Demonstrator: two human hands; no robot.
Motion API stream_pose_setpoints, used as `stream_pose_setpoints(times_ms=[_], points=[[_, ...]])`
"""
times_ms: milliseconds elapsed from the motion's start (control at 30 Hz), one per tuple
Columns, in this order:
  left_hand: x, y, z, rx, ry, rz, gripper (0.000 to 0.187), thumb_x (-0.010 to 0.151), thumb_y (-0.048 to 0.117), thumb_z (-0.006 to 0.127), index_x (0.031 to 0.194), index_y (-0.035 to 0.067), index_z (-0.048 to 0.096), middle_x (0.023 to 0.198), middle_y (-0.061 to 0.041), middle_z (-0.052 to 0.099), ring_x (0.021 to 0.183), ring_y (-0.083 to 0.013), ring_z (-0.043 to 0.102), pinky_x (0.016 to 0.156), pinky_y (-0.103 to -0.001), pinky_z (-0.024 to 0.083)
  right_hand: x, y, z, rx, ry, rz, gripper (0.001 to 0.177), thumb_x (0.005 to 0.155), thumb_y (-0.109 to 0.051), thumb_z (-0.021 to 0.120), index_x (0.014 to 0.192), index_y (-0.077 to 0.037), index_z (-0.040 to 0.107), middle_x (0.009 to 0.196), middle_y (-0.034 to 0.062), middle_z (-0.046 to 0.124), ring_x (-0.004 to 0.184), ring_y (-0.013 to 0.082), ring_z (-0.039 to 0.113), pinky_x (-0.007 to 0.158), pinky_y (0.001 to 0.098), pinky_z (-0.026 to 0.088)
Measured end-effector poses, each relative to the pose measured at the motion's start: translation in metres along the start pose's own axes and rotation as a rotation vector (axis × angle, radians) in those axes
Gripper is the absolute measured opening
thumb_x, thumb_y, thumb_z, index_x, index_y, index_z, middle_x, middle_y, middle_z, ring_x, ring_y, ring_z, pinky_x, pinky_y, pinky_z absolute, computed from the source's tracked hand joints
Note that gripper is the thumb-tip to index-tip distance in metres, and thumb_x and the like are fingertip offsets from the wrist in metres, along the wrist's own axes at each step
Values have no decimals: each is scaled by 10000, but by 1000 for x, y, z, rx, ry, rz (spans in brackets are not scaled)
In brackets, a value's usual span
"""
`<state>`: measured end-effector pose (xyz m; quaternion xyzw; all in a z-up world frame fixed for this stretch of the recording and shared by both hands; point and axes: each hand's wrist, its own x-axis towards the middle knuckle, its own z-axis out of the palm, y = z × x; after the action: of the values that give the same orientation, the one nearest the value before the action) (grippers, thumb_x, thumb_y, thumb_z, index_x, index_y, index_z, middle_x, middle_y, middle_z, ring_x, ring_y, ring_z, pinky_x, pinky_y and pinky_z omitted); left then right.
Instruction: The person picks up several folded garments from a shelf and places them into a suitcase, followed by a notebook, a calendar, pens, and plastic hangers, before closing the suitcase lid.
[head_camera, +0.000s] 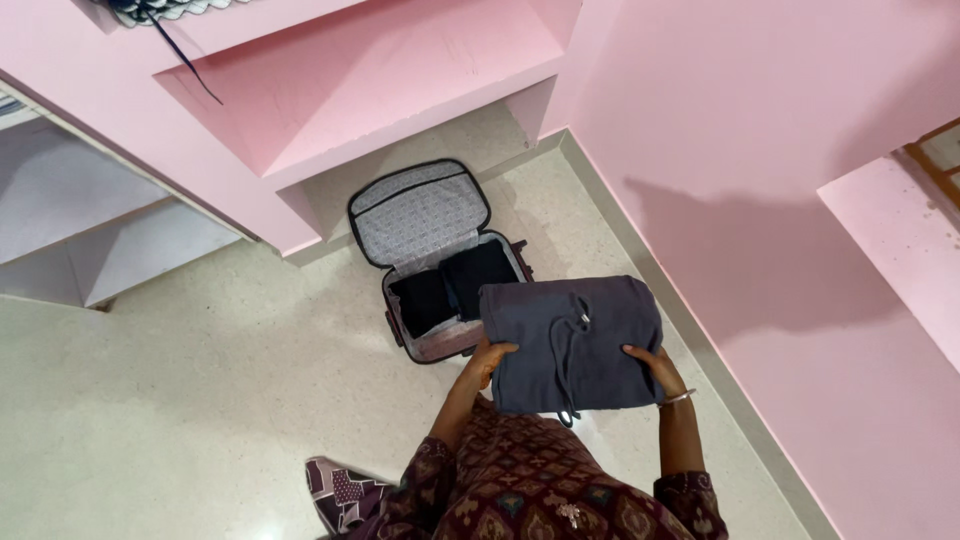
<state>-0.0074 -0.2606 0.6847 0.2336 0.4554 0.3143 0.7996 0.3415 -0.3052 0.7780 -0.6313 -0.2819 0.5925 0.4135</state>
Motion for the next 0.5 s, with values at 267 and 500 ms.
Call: stream_pose_setpoints(times_ms=[267,500], points=[[-16,-42,-67,-187,284,160,850,751,73,779,1506,142,394,1427,-147,568,1243,-328,611,981,-453,560,86,39,69,-96,-308,173,720,793,-205,803,1379,117,537,1247,261,692,1085,362,712,918,429,598],[132,-97,-151,-56,488,79,720,795,105,769,1468,30,524,1356,-206,656,1175,-368,674,935,-465,598,275,134,85,-259,-332,435,732,797,-192,813,1421,49,518,1331,238,661,1147,341,695,970,425,593]])
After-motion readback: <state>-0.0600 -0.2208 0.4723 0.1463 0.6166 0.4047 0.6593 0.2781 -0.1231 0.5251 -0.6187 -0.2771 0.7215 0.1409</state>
